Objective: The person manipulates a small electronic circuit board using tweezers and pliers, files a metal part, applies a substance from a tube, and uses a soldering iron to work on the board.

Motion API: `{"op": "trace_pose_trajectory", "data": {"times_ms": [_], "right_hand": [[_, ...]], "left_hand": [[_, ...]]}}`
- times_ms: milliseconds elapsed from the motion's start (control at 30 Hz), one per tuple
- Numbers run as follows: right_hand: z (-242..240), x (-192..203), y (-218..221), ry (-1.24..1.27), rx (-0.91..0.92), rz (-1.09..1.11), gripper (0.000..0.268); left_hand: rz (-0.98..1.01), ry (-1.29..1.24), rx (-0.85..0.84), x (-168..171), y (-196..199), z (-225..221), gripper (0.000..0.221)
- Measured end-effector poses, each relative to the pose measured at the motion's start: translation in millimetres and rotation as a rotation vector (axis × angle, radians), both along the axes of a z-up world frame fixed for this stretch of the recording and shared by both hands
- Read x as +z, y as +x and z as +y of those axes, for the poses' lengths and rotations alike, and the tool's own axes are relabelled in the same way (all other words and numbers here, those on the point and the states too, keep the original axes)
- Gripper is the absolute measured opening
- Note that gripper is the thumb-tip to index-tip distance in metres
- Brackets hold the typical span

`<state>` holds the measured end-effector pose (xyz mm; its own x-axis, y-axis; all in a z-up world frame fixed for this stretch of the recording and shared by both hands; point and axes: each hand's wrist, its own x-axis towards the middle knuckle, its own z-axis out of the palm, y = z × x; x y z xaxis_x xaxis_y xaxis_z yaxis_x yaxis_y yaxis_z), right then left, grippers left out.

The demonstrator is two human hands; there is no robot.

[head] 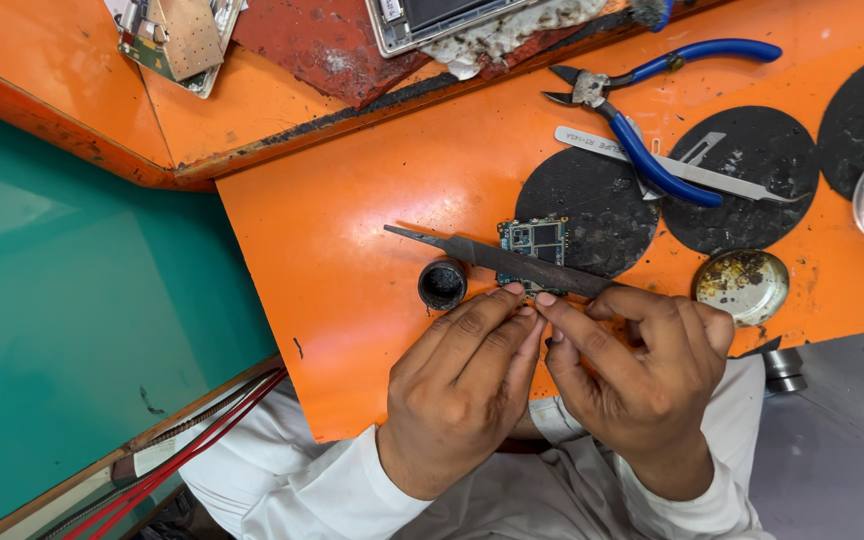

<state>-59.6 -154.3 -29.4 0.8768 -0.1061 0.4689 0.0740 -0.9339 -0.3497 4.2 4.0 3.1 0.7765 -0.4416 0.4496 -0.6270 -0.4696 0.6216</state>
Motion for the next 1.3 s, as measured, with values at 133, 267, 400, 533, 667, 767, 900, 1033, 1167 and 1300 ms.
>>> {"op": "trace_pose_trajectory", "data": {"times_ms": [133, 267, 400, 533, 667, 767, 900, 1033, 1167, 1300], "right_hand": [[-0.2, -1.9, -2.0, 0.018, 0.002, -0.024, 0.030], [-1.1, -4.9, -3.1, 0.084, -0.004, -0.080, 0.025], [-1.5, -6.7, -4.5, 0.092, -0.017, -0.080, 0.024], [-2.0, -8.5, -3.3, 0.087, -0.017, -0.083, 0.022], [-1.3, -8.7, -3.9, 0.064, -0.037, -0.056, 0.023], [-0.6, -7.8, -5.0, 0.056, -0.041, -0.044, 0.024], [-1.9, -8.3, -5.8, 0.043, -0.032, -0.037, 0.025], [-1.7, -8.1, -5.9, 0.032, -0.037, -0.025, 0.026], [-1.5, -7.1, -6.0, 0.016, -0.037, -0.011, 0.029], [-1.4, -7.5, -7.1, 0.014, -0.046, -0.003, 0.029]], "left_hand": [[0.009, -0.009, 0.000, 0.0, 0.6, 0.3, 0.015], [0.022, -0.006, -0.001, 0.3, 1.2, 1.8, 0.015], [0.045, -0.008, -0.011, 0.8, 2.1, 2.3, 0.015], [0.051, 0.000, -0.022, 1.5, 3.6, 2.6, 0.017], [0.061, 0.007, -0.021, 0.9, 3.8, 2.5, 0.018], [0.046, 0.006, -0.015, 0.5, 4.3, 2.1, 0.018], [0.052, 0.027, -0.018, 1.3, 4.4, 2.3, 0.019], [0.058, 0.022, -0.024, 2.0, 4.8, 2.4, 0.018], [0.058, 0.019, -0.025, 2.5, 5.4, 2.8, 0.018], [0.063, 0.012, -0.027, 1.8, 5.4, 3.0, 0.018]]}}
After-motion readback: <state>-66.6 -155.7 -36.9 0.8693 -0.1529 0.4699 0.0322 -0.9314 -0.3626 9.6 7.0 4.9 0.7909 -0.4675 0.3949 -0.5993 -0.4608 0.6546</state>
